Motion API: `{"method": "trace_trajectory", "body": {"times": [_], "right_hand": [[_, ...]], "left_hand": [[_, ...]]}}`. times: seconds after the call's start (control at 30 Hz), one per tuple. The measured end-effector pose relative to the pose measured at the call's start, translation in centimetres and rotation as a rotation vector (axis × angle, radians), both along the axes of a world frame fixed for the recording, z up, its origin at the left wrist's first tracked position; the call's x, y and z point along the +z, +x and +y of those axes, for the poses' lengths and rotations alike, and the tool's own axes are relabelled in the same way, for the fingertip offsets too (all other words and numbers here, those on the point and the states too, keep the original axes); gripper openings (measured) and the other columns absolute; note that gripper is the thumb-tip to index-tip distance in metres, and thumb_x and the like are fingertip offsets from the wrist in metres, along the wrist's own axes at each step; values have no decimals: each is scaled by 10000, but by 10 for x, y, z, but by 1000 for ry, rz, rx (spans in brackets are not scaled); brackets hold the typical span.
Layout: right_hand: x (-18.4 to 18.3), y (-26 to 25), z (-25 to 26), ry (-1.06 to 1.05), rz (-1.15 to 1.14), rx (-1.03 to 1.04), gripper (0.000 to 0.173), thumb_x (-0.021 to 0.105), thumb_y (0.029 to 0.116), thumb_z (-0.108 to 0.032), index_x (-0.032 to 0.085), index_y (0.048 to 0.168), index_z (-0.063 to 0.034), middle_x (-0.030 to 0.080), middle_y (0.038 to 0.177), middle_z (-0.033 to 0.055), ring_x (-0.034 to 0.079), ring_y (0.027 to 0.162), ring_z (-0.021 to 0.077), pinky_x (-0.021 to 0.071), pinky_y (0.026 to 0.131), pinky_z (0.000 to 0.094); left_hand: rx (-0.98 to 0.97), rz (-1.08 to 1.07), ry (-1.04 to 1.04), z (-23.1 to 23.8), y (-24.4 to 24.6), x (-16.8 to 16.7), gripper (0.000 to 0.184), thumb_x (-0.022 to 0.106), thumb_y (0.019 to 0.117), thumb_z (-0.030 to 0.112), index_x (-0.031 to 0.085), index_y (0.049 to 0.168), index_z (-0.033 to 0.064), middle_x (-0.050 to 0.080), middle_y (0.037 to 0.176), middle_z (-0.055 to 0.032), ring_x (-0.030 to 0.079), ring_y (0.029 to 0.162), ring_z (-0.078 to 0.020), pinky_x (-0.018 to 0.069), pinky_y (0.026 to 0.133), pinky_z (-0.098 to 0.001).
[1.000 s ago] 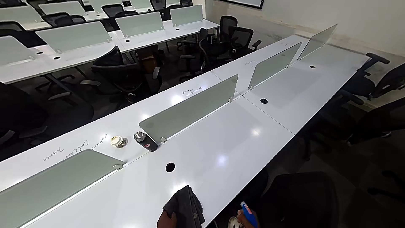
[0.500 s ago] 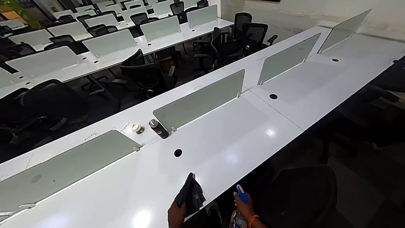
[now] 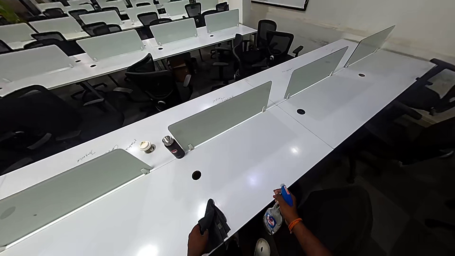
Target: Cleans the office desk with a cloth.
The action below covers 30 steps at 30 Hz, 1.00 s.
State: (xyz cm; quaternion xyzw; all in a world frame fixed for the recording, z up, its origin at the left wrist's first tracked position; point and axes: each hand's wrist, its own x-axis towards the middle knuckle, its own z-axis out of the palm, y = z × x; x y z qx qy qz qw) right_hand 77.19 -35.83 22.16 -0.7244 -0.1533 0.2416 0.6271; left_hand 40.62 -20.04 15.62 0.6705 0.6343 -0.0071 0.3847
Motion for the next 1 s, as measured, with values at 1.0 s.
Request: {"method": "trace_trajectory", "body": {"times": [1.0], "right_hand": [[43, 60, 102, -292, -116, -383, 268, 610, 1024, -202, 683, 914, 31, 652, 690, 86, 622, 629, 186, 543, 654, 372]], "left_hand": [[-214, -141, -209, 124, 42, -42, 247, 684, 885, 174, 717, 1081, 28, 739, 963, -178, 718, 945, -338, 549, 877, -580]]}}
